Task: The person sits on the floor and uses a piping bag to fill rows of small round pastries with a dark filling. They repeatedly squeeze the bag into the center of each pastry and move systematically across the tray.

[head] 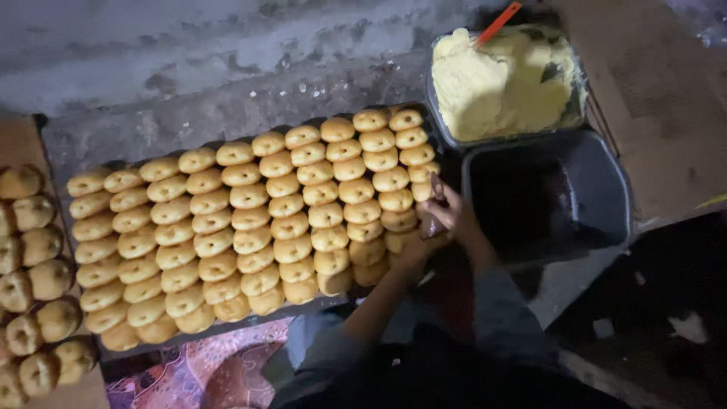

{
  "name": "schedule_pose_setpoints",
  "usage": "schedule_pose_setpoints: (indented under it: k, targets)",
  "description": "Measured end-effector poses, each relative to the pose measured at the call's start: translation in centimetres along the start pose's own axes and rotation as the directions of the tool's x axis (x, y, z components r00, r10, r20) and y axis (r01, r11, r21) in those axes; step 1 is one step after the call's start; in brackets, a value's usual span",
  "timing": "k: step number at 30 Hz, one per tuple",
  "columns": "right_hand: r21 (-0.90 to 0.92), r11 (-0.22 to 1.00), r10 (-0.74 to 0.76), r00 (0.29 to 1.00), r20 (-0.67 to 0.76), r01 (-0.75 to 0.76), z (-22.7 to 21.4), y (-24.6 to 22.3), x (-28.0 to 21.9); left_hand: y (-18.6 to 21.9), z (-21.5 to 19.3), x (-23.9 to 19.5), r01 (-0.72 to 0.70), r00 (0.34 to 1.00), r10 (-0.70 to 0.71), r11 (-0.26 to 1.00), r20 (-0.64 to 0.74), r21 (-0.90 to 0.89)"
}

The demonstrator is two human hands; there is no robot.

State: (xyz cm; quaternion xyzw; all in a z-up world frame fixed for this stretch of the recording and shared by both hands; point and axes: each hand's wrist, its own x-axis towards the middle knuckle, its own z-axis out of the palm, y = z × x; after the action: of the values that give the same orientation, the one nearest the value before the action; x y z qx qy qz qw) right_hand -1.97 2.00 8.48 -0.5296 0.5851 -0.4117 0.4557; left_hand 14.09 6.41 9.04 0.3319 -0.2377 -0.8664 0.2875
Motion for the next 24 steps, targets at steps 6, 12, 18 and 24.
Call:
schedule_pose_setpoints:
  k: [6,12,18,24]
  targets:
    - [-0.002,0.993,0.114,0.978,-0.174,-0.116,4.9,1.3,-9.3,-4.9,-3.0,-6.2,-0.004,0.977,-0.030,0.987,0.210,0.160]
    - [0.478,0.873,0.179,0.975,-0.129,-0.097,9.8,7.6,-16.3,-13.1,-7.7,-11.0,-0.025,1.000,0.026,0.918,0.001,0.396]
    - [0.553,0.831,0.005,0.994,-0.113,0.059,12.5,12.0,-21.6,-23.6,-9.0,-14.0,-0.026,0.984,0.052,0.988,-0.169,0.153]
    - [0.263,0.963,0.083,0.995,-0.062,-0.064,12.2,13.7,-23.9,-28.7,-7.7,-15.6,0.079,0.944,-0.036,0.990,-0.328,0.119]
